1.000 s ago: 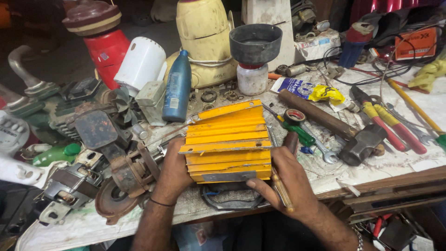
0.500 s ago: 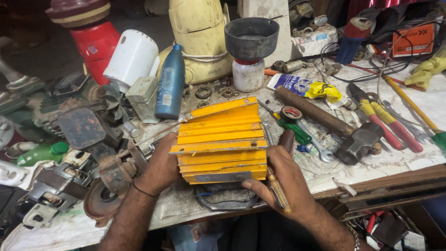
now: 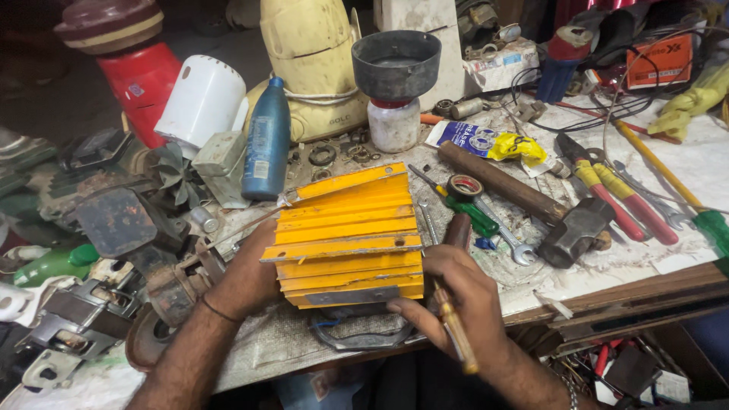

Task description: The person uses a screwdriver to scrape and clean the interior copper windings of a yellow motor stator. They rotate the stator to access different sections while working at a cluttered workbench.

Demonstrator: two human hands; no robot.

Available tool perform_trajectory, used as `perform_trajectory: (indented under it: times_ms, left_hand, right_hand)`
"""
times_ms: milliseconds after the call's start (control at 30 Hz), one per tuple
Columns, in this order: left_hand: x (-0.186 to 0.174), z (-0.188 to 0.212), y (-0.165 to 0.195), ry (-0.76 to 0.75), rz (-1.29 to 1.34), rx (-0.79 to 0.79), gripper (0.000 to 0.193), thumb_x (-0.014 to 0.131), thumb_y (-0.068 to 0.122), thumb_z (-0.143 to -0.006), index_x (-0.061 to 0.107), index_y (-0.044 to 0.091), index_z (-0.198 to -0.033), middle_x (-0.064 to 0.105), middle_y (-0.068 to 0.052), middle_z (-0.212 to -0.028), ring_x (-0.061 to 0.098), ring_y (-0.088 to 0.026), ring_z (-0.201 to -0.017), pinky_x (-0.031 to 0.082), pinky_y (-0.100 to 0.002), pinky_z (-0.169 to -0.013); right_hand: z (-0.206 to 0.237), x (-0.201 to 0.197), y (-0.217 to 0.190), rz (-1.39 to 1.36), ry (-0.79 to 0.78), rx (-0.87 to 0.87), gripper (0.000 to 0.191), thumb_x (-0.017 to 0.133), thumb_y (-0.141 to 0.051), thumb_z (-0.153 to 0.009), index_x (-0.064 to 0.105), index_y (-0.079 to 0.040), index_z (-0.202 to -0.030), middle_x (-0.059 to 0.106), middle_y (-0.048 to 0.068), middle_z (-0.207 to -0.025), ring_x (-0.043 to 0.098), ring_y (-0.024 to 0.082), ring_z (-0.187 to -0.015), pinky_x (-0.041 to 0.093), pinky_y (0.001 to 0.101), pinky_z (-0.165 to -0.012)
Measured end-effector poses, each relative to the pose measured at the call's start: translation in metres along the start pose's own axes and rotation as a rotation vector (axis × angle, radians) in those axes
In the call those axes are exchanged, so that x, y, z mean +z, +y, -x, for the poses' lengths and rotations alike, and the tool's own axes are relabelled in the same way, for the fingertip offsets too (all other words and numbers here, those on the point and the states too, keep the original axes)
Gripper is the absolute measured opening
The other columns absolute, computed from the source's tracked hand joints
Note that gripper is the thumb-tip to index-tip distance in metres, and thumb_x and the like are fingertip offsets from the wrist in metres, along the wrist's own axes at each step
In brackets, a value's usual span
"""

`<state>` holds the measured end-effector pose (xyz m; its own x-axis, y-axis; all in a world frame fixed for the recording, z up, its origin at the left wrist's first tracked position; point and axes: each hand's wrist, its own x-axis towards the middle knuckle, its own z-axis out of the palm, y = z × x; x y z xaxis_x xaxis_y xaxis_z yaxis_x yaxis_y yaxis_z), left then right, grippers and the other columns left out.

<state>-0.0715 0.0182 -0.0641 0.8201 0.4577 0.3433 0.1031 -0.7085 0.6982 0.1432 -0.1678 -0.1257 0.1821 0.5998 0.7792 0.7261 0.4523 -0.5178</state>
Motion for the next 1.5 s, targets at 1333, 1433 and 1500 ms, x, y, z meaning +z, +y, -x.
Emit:
perform_trajectory:
  times_ms: [1333, 1433, 1500]
  left_hand:
    - [-0.017, 0.037, -0.073, -0.002, -0.087, -0.069, 0.045, 0.07, 0.004, -0.083, 0.061, -0.001, -0.127, 0.07, -0.016, -0.125, 0.064, -0.029, -0.116, 0.052, -0.04, -0.1]
    - [-0.015, 0.04, -0.072, 0.005, -0.087, -0.07, 0.046, 0.07, 0.004, -0.083, 0.061, -0.001, -0.128, 0.07, -0.016, -0.125, 0.065, -0.029, -0.116, 0.052, -0.04, -0.1]
    - [-0.014, 0.041, -0.072, 0.007, -0.09, -0.074, 0.046, 0.07, 0.004, -0.083, 0.061, -0.001, -0.128, 0.07, -0.016, -0.125, 0.065, -0.029, -0.116, 0.052, -0.04, -0.1]
  right_hand:
    - [0.008, -0.01, 0.027, -0.667, -0.276, 0.747, 0.015, 0.077, 0.006, -0.079, 0.074, 0.0, -0.093, 0.083, 0.009, -0.084, 0.079, 0.013, -0.075, 0.063, 0.0267, -0.067]
    - [0.006, -0.015, 0.028, -0.661, -0.308, 0.698, 0.018, 0.076, 0.005, -0.079, 0.075, 0.0, -0.096, 0.082, 0.008, -0.088, 0.078, 0.012, -0.078, 0.064, 0.0271, -0.07]
    - [0.004, -0.017, 0.029, -0.595, -0.366, 0.689, 0.022, 0.077, 0.004, -0.077, 0.077, -0.001, -0.098, 0.079, 0.008, -0.087, 0.076, 0.012, -0.078, 0.064, 0.027, -0.068]
